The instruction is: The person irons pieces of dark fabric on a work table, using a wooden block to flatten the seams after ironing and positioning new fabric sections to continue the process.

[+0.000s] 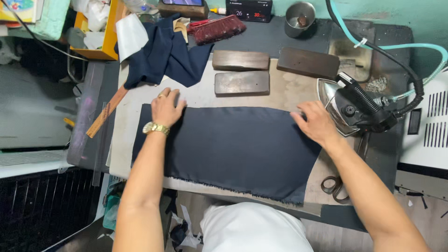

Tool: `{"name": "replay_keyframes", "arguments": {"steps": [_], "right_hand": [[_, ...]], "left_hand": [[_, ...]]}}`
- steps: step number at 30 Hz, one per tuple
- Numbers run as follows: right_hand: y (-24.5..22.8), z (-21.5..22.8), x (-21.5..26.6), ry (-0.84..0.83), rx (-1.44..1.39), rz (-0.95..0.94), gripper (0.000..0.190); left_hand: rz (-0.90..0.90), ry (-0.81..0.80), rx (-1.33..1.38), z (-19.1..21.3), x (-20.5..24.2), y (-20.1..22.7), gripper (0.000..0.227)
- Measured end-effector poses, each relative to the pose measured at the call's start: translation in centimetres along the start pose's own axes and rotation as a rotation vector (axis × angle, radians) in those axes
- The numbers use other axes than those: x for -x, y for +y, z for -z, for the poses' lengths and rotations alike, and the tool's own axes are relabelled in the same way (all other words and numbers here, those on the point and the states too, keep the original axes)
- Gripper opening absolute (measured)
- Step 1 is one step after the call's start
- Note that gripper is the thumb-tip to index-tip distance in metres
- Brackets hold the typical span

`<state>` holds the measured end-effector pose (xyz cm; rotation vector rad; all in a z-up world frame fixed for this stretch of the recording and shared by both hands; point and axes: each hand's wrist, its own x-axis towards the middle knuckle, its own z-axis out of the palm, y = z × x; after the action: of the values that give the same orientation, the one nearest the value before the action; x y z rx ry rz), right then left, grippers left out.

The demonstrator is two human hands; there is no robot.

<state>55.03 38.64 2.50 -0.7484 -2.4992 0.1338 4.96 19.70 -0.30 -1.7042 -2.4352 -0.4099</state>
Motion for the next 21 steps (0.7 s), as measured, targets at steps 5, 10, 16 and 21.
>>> {"name": "replay_keyframes", "arguments": {"steps": [5, 10, 16, 21], "right_hand": [[-4.6, 1.0, -3.0, -0.706, -0.08, -0.538, 0.069], [-0.4, -0.4, -0.2, -0.494, 0.346, -0.283, 0.027], [-10.3, 16.2, -2.3, 0.291, 0.29, 0.015, 0.021], [-16.1, 15.5, 4.9, 0.251, 0.114, -0.064, 0.019]], "left_hand": [[0.174, -0.778, -0.111, 4.0, 2.4, -8.0, 0.067], [-0.039, -0.34, -0.237, 4.1, 2.9, -11.7, 0.02], [-0.206, 0.456, -0.038, 21.7, 2.8, -6.8, 0.012], [-0.166, 0.511, 0.089, 20.5, 9.0, -8.2, 0.033]]}}
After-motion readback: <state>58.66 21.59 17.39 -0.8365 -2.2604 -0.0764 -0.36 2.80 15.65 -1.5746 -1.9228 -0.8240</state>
